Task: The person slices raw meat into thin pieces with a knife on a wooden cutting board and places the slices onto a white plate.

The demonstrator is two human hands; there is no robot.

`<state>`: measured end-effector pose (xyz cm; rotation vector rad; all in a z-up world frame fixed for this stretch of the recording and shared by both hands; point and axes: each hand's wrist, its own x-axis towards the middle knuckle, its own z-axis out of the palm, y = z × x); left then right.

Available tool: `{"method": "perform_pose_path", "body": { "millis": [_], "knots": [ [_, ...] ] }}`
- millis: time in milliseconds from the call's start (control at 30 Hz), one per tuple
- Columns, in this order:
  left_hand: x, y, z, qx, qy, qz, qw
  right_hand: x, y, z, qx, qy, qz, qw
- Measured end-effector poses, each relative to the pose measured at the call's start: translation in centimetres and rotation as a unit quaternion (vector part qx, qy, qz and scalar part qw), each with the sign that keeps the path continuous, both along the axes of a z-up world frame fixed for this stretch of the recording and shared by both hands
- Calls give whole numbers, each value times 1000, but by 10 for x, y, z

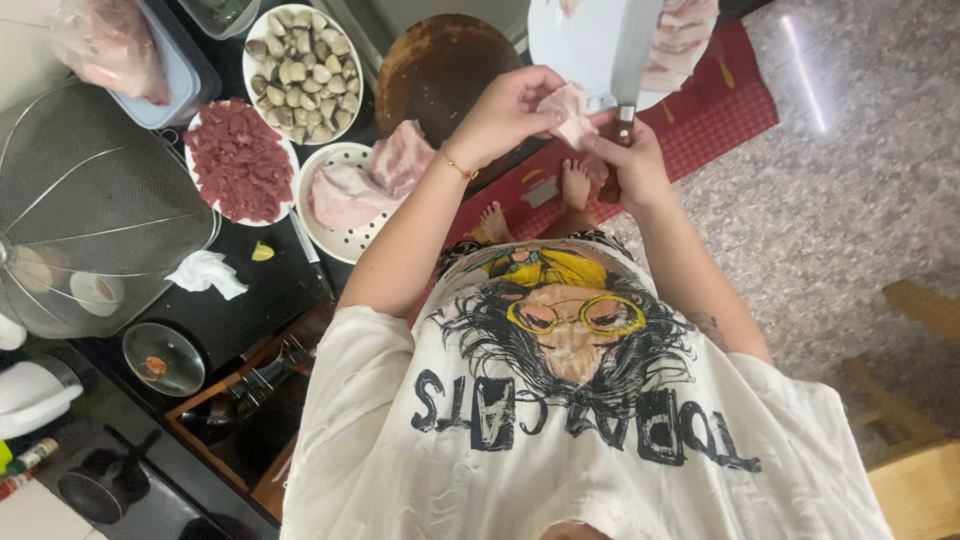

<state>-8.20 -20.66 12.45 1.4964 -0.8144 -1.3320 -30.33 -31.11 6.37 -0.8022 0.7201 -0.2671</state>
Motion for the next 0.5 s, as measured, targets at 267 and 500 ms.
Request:
{"method": "perform_pose_path", "body": {
  "millis": [267, 500],
  "knots": [
    [0, -48, -50, 77, -69, 46, 994, 1, -54, -15, -42, 128, -16, 991],
    [-4, -71, -59, 91, -151, 9, 984, 39, -135, 17, -324, 109, 240, 909]
  ]
}}
